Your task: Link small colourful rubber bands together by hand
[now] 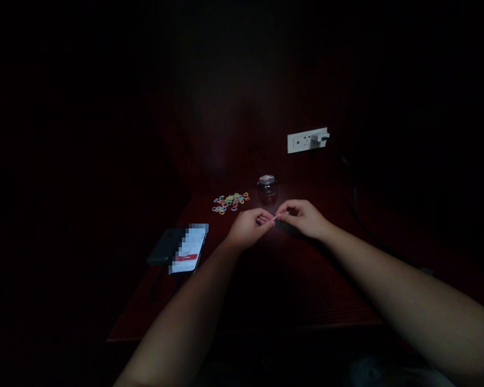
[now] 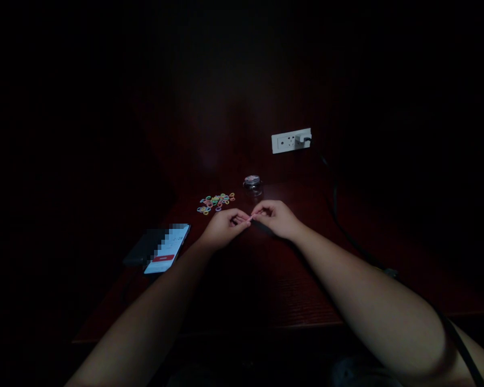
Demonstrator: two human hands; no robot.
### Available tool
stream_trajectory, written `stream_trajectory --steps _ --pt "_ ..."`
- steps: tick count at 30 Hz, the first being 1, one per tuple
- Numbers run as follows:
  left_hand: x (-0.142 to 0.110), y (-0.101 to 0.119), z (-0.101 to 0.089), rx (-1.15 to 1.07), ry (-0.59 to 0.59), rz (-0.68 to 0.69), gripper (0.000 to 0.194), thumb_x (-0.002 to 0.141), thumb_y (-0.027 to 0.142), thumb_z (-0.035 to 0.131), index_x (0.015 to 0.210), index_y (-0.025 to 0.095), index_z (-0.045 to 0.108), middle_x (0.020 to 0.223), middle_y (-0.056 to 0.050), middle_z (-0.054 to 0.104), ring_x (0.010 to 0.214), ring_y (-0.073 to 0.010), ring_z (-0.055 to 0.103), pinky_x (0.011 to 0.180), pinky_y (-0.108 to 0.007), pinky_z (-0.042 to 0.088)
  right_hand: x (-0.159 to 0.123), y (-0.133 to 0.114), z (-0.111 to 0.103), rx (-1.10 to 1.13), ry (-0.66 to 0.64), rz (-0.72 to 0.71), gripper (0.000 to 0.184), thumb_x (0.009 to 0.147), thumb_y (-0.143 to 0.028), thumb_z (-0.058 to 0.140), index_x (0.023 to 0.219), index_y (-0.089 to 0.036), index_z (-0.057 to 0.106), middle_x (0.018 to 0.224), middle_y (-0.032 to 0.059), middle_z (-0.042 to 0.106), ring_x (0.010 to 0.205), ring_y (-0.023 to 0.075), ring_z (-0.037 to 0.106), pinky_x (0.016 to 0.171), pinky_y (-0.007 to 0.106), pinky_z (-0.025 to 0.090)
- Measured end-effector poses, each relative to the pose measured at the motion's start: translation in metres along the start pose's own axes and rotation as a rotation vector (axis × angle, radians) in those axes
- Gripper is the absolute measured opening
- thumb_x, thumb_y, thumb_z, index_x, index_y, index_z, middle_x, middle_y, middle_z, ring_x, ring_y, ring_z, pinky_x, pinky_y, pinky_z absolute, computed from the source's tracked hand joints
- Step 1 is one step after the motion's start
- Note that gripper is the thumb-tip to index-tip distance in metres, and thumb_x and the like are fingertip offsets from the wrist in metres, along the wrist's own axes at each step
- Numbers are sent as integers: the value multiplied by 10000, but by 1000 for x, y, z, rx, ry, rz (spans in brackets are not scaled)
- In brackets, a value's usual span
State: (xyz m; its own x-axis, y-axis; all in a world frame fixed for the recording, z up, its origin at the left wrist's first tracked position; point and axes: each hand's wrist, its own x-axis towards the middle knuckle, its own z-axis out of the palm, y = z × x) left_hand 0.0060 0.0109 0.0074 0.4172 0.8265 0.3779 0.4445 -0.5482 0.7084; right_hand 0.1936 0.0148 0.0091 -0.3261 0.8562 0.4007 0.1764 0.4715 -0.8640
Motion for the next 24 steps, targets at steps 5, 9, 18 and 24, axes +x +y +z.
stream_trajectory --steps 5,9,18,24 --pt "0 -1 0 18 9 4 173 754 256 627 877 142 670 813 -45 691 698 -112 612 630 -218 491 0 -2 -1 1 18 -5 243 692 -378 679 746 -143 647 644 19 619 573 113 520 546 249 402" --pt "0 -3 -1 25 17 14 167 766 261 613 868 140 665 818 -44 687 699 -109 610 631 -216 490 0 -2 -1 4 29 2 246 683 -384 684 735 -147 644 642 18 621 569 115 527 543 248 406" --pt "-1 3 1 1 43 26 190 750 276 637 876 134 648 818 -50 682 709 -108 608 651 -220 501 0 1 0 7 6 -9 244 689 -384 681 744 -149 647 637 18 626 569 118 528 543 249 403" --pt "0 2 0 11 49 30 171 772 270 611 875 140 654 818 -46 683 702 -104 605 644 -214 497 0 -1 0 2 -8 -10 254 691 -388 682 750 -142 658 639 21 621 572 119 522 550 255 405"
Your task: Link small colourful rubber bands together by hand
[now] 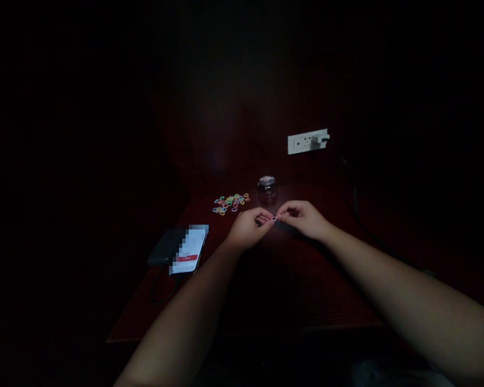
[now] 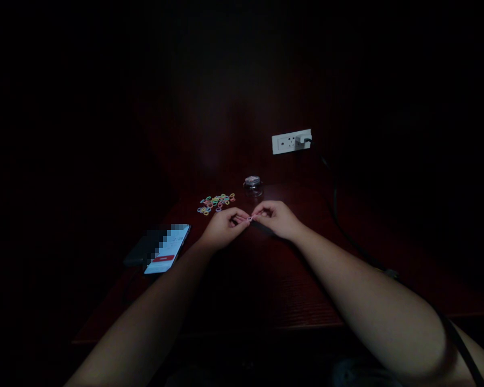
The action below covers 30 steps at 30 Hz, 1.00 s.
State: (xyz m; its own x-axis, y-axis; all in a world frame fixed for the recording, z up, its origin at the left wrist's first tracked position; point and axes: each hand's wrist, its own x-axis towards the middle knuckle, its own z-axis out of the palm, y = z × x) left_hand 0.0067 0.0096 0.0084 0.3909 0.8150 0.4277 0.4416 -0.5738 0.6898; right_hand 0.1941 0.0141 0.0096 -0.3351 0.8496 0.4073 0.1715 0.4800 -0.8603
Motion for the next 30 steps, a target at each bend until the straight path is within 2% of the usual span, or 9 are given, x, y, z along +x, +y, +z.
stream_trajectory --steps 7,19,26,30 --pt "-1 2 1 1 21 -2 168 757 234 610 890 137 646 832 -48 677 708 -98 600 619 -193 483 -1 0 1 13 14 11 231 690 -356 689 752 -136 656 628 16 606 564 112 511 542 249 391" --pt "1 2 1 -14 38 -14 159 716 234 672 832 132 634 777 -35 666 687 -98 597 644 -214 500 -1 -1 0 2 -5 -1 217 693 -340 688 764 -135 676 684 39 659 617 132 559 600 271 432" --pt "1 1 1 -19 5 -32 223 717 286 687 883 140 658 808 -42 688 718 -108 619 668 -220 511 0 3 0 8 -24 -7 228 688 -359 687 761 -142 682 688 35 661 627 135 564 608 271 438" --pt "1 1 1 -32 -9 -52 198 717 281 688 852 137 668 784 -44 695 703 -114 630 659 -225 517 0 4 0 -4 -29 -20 206 697 -340 680 765 -145 685 697 35 659 638 137 562 614 275 436"
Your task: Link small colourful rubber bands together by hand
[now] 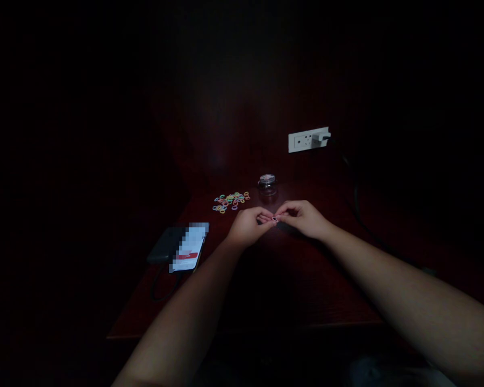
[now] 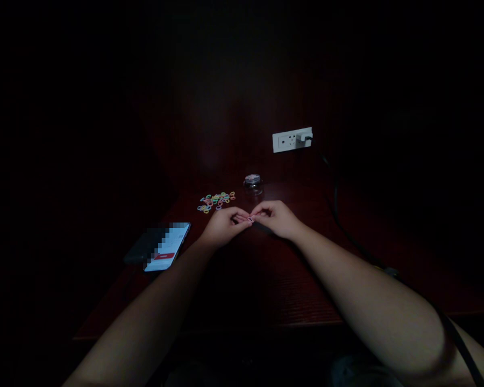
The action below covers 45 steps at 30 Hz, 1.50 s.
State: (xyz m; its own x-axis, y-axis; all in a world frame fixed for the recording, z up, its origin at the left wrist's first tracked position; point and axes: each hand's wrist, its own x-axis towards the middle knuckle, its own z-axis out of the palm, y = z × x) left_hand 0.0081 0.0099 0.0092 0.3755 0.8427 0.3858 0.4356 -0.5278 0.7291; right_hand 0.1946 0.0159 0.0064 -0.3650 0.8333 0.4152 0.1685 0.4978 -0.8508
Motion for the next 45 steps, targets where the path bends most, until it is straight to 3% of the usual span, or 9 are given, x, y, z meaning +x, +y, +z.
stream_trajectory --steps 16,25,31,40,45 --pt "-1 0 0 13 11 12 215 732 340 665 806 138 655 759 -39 683 690 -114 618 644 -226 503 -1 -3 0 -36 -7 -2 213 701 -340 676 769 -138 691 696 41 657 635 139 562 602 272 434" --pt "-3 0 1 31 2 70 283 680 250 694 936 159 616 880 -31 672 757 -105 601 673 -210 488 0 -1 1 -32 48 3 227 697 -354 677 757 -135 672 645 26 623 587 123 519 557 259 400" --pt "-1 -2 1 29 23 47 159 751 271 624 853 150 634 797 -28 667 710 -101 599 646 -207 481 0 -1 1 -38 39 -6 235 702 -359 673 758 -131 668 641 25 611 583 119 507 558 258 398" --pt "-4 1 1 20 11 60 245 698 289 683 898 158 629 841 -30 670 745 -108 602 665 -215 482 0 -1 1 -45 43 -7 243 693 -377 673 745 -140 662 649 30 625 583 125 520 564 267 415" --pt "-2 1 1 16 27 38 178 743 296 636 841 147 635 789 -26 666 701 -101 594 633 -205 474 0 -1 1 -52 37 -3 252 695 -386 675 746 -140 662 640 28 617 584 125 517 558 263 411"
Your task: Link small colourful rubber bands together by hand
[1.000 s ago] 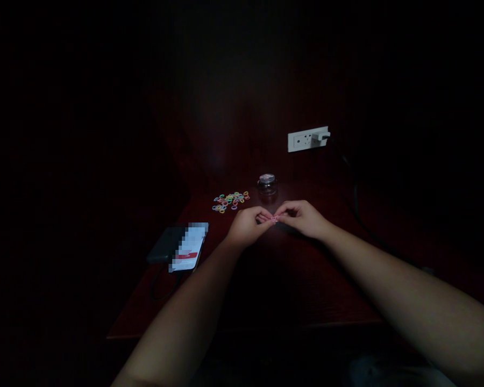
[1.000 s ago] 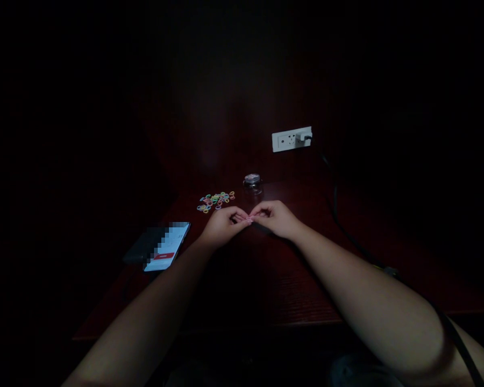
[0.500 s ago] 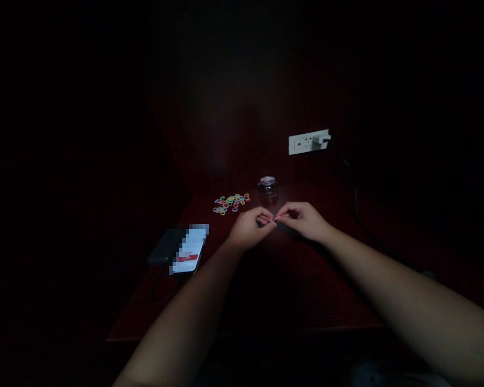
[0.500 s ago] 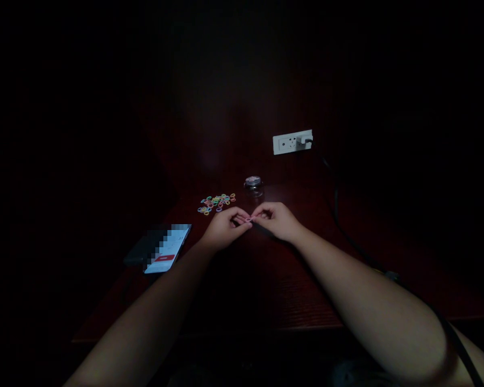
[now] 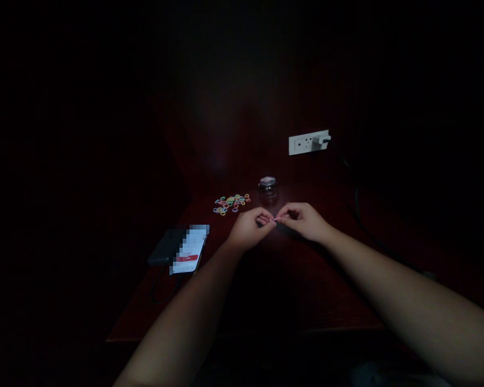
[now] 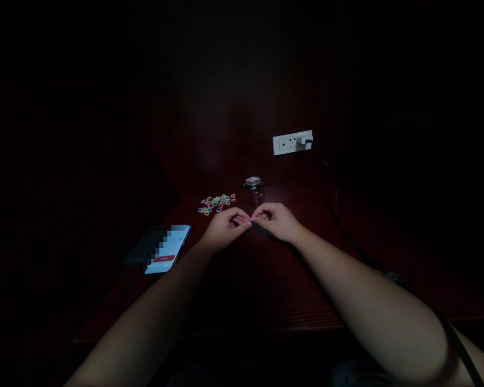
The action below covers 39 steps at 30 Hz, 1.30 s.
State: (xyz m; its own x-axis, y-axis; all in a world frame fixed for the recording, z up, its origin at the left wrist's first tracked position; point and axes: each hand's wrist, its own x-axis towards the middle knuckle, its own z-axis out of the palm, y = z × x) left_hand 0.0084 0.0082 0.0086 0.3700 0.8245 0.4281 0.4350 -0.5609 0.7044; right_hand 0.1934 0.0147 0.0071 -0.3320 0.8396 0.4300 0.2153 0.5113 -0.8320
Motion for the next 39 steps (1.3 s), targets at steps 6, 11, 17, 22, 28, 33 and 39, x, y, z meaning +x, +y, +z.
stream_trajectory --steps 6,11,17,22,28,33,39 --pt "0 -2 -1 20 0 -5 181 772 310 606 825 147 665 776 -33 680 689 -112 601 599 -203 457 0 2 -1 -3 -7 -9 242 702 -374 671 744 -136 658 620 15 585 571 115 488 549 254 384" --pt "0 -4 -2 19 -18 -24 187 764 320 613 791 140 659 744 -30 676 649 -111 587 563 -198 427 0 4 -1 5 -22 -3 225 706 -356 670 733 -133 652 612 5 573 567 108 475 541 245 368" --pt "0 -1 -2 10 -11 -16 170 763 304 609 764 136 635 720 -16 651 616 -99 548 561 -199 409 2 6 -7 19 52 10 215 696 -346 678 715 -137 632 619 3 581 570 104 487 536 238 372" --pt "1 5 -3 26 34 18 154 779 297 591 759 147 620 712 -3 630 634 -99 539 588 -205 414 4 8 -16 115 133 39 220 687 -347 688 723 -142 619 658 15 610 591 114 527 569 253 407" --pt "1 8 -2 22 41 28 168 808 293 557 837 158 652 809 -21 672 698 -117 581 642 -226 447 3 6 -15 63 114 17 232 692 -370 681 728 -145 634 677 23 621 612 127 537 583 265 417" --pt "0 6 1 15 39 25 176 817 287 548 858 156 659 822 -29 683 710 -117 596 668 -231 463 0 5 -8 -21 41 1 228 711 -370 661 726 -144 635 647 15 591 600 121 502 572 260 390" --pt "1 5 2 38 65 17 166 814 274 543 829 145 645 792 -31 669 695 -115 590 646 -225 462 -1 4 -6 -27 23 1 239 718 -382 655 719 -147 618 629 5 561 576 109 467 540 247 365"
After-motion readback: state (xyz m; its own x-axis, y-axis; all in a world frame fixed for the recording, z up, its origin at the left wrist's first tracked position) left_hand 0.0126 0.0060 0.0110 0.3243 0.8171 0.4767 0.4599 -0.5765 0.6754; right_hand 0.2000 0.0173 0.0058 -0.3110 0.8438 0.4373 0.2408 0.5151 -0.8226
